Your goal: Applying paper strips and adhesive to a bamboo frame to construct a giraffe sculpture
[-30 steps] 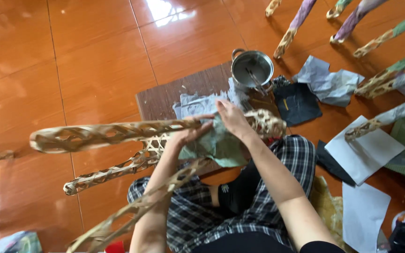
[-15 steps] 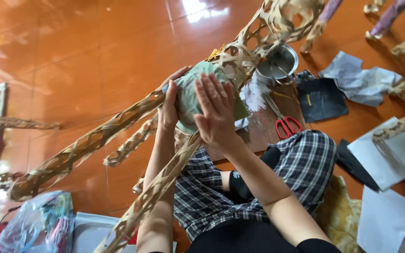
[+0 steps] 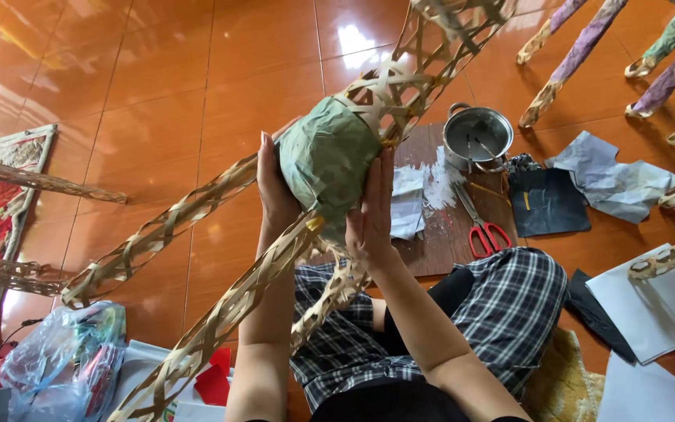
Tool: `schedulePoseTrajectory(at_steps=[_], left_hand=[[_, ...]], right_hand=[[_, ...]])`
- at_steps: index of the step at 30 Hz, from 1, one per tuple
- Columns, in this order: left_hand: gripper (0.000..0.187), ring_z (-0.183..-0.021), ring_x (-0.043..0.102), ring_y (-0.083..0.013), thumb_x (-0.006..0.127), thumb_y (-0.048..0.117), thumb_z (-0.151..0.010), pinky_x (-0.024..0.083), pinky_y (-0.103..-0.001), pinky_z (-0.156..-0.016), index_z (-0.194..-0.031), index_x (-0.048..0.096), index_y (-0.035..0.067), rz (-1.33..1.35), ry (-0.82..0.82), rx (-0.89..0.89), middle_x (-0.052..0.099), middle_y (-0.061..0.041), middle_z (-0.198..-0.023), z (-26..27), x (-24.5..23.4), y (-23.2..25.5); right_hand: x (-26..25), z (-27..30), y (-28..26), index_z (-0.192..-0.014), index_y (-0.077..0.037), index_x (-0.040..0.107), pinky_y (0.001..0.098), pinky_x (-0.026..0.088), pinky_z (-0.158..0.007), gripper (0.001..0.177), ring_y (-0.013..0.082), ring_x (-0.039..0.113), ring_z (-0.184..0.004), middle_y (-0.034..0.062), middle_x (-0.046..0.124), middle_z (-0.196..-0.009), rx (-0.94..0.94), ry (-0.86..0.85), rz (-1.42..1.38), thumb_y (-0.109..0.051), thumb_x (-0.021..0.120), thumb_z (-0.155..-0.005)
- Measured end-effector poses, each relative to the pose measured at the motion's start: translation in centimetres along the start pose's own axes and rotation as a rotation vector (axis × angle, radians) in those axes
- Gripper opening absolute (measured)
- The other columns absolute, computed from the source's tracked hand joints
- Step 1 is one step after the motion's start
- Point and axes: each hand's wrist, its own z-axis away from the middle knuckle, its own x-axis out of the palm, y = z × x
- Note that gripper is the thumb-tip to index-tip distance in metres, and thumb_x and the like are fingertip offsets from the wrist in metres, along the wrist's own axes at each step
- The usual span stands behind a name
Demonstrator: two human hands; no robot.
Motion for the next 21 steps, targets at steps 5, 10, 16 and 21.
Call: schedulePoseTrajectory(at_steps=[5,10,16,21], left_hand=[[0.059,-0.108,0.080,-0.0332,0.059,0.052,-0.107,0.061,-0.047,-0.105,-0.133,0.072,0.001,0.107,0.099,-0.071,0.080,-0.022,-0.119,0.7,-1.5,-0.9],[0.057,-0.106,0.081,-0.0311,0.063,0.053,-0.104,0.063,-0.046,-0.102,-0.130,0.074,0.003,0.096,0.168,-0.102,0.081,-0.020,-0.117,1.3,-1.5,-0.6],[0.055,-0.111,0.077,-0.0274,0.068,0.053,-0.101,0.060,-0.047,-0.109,-0.135,0.075,0.009,0.040,0.251,-0.108,0.079,-0.016,-0.123,2.0,-1.5,-0.5],[0.073,-0.135,0.068,-0.0310,0.073,0.055,-0.100,0.048,-0.052,-0.123,-0.155,0.060,0.009,0.042,0.301,-0.149,0.066,-0.020,-0.149,1.9,-1.7,-0.8]], right_hand=[[-1.1,-0.4,-1.3,-0.165,0.010,0.043,0.0568,0.034,-0.132,0.058,0.0496,0.033,-0.162,0.0305,0.031,-0.175,0.106,-0.004,-0.050,-0.027,0.031,-0.121],[-2.4,-1.0,-2.4,-0.152,0.009,0.056,0.0543,0.052,-0.119,0.039,0.0473,0.061,-0.140,0.0329,0.055,-0.156,0.147,0.049,-0.024,-0.004,0.049,-0.116],[-2.4,-1.4,-2.0,-0.133,0.001,0.070,0.0409,0.065,-0.099,0.026,0.0340,0.077,-0.118,0.0221,0.075,-0.132,0.260,0.143,0.000,-0.001,0.072,-0.107],[-3.0,-2.5,-2.2,-0.128,-0.004,0.067,0.0323,0.065,-0.093,0.030,0.0239,0.079,-0.107,0.0131,0.077,-0.120,0.478,0.157,0.015,-0.001,0.082,-0.102]])
